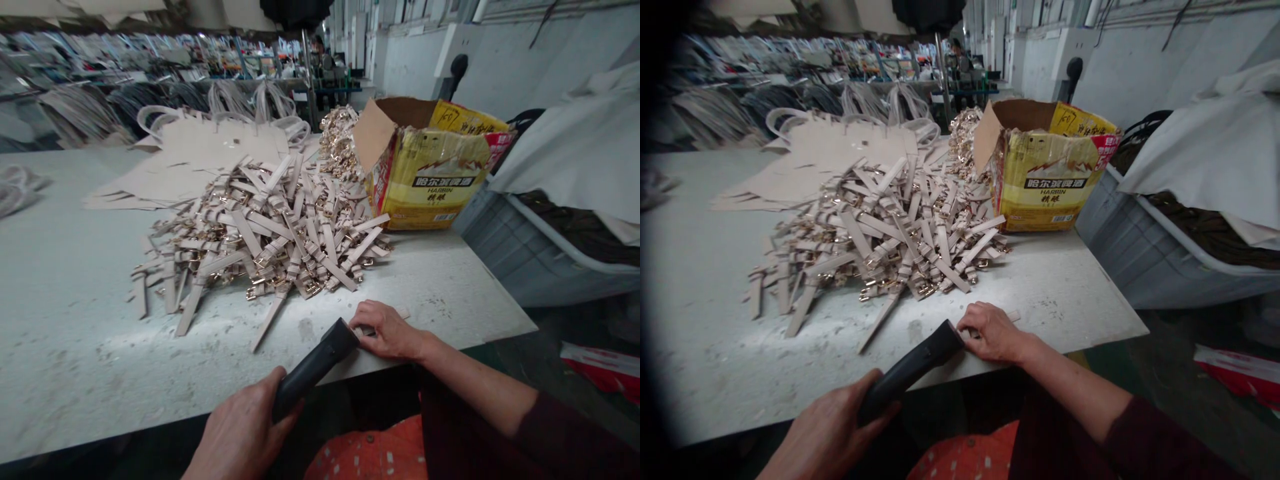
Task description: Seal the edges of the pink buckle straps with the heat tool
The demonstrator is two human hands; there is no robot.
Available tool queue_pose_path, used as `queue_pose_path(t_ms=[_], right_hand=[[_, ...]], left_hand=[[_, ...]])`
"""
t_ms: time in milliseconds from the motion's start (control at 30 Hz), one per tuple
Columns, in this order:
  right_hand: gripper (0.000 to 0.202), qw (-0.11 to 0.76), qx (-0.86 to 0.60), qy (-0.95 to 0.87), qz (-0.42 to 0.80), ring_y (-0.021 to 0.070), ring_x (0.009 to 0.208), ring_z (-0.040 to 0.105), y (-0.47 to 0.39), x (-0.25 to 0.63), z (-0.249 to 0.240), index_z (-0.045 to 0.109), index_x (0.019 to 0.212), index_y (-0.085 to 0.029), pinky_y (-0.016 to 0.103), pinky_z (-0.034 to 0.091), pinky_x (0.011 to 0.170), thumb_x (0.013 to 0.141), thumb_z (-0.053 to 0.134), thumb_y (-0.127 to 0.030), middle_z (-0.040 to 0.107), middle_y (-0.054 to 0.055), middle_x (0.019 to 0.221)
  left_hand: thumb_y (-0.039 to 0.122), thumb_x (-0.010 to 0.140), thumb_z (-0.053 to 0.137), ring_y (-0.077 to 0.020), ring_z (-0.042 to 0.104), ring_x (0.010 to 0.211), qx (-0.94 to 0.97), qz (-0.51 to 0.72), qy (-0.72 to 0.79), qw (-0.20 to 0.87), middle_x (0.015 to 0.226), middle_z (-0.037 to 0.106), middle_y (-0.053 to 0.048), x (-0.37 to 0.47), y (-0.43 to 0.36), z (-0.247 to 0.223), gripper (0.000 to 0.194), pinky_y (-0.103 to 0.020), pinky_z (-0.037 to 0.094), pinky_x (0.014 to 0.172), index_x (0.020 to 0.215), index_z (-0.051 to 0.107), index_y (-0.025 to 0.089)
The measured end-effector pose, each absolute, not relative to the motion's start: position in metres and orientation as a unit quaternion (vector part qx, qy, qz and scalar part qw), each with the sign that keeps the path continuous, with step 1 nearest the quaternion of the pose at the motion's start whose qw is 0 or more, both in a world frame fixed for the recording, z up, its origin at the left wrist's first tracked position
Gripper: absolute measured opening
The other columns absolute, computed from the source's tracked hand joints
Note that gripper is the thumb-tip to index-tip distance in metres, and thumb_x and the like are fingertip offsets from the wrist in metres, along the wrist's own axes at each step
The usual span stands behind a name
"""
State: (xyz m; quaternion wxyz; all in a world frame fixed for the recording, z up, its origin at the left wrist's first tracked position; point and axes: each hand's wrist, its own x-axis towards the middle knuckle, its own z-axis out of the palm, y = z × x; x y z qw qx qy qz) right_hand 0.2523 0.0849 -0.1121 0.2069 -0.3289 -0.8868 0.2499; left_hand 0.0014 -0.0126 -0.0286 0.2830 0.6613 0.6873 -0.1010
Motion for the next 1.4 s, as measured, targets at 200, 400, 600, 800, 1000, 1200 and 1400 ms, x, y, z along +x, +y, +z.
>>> queue_pose_path(t_ms=[200,400,600,800,1000,1200,1400], right_hand=[[0.009,0.117,-0.321,-0.905,0.254,0.0171,0.08,0.05,0.091,0.251,-0.091,0.061,0.085,-0.019,0.027,0.035,0.07,0.076,0.062,-0.02,0.056,0.002,0.082],[0.027,0.139,-0.306,-0.863,0.376,0.0156,0.082,0.053,0.086,0.241,-0.084,0.062,0.11,-0.025,0.026,0.035,0.072,0.085,0.06,-0.033,0.057,0.001,0.09],[0.028,0.128,-0.29,-0.878,0.359,0.0168,0.088,0.053,0.078,0.222,-0.079,0.058,0.116,-0.029,0.03,0.032,0.078,0.089,0.054,-0.029,0.06,0.0,0.091],[0.03,0.014,-0.305,-0.918,0.252,0.0183,0.081,0.052,0.07,0.216,-0.07,0.054,0.117,-0.029,0.027,0.034,0.062,0.089,0.044,-0.023,0.054,0.003,0.092],[0.047,-0.01,-0.391,-0.906,0.161,0.0214,0.081,0.051,0.065,0.224,-0.072,0.042,0.129,-0.025,0.03,0.037,0.062,0.083,0.044,-0.019,0.049,0.008,0.1],[0.045,0.08,-0.365,-0.911,0.174,0.0221,0.091,0.047,0.067,0.236,-0.087,0.045,0.126,-0.019,0.033,0.04,0.075,0.081,0.045,-0.013,0.052,0.009,0.099],[0.022,0.228,-0.376,-0.871,0.22,0.0196,0.082,0.049,0.07,0.24,-0.104,0.056,0.092,-0.017,0.033,0.039,0.076,0.071,0.057,-0.012,0.057,0.005,0.085]], left_hand=[[0.042,0.081,0.044,-0.0205,0.066,0.08,0.667,-0.073,0.684,0.286,0.08,0.07,-0.001,0.001,-0.011,-0.029,0.021,-0.025,0.039,0.064,0.089,0.056,0.026],[0.05,0.083,0.039,-0.0181,0.064,0.074,0.618,-0.09,0.718,0.307,0.075,0.068,0.002,-0.025,-0.022,-0.009,0.03,-0.024,0.039,0.062,0.088,0.056,0.026],[0.049,0.081,0.04,-0.0183,0.065,0.069,0.591,-0.068,0.76,0.26,0.069,0.068,0.002,-0.041,-0.041,-0.01,0.03,-0.026,0.041,0.064,0.089,0.055,0.025],[0.05,0.081,0.04,-0.0188,0.065,0.071,0.583,-0.088,0.752,0.295,0.074,0.07,0.001,-0.04,-0.041,-0.014,0.032,-0.026,0.042,0.066,0.093,0.057,0.026],[0.051,0.08,0.041,-0.0222,0.066,0.083,0.592,-0.119,0.74,0.296,0.084,0.071,-0.001,-0.033,-0.038,-0.019,0.035,-0.026,0.041,0.067,0.099,0.058,0.027],[0.05,0.081,0.042,-0.0212,0.066,0.085,0.616,-0.113,0.718,0.304,0.083,0.071,0.0,-0.028,-0.032,-0.027,0.03,-0.026,0.041,0.068,0.094,0.058,0.028],[0.046,0.081,0.042,-0.0223,0.066,0.085,0.652,-0.122,0.701,0.264,0.086,0.071,-0.003,-0.027,-0.017,-0.026,0.031,-0.028,0.041,0.068,0.099,0.057,0.026]])
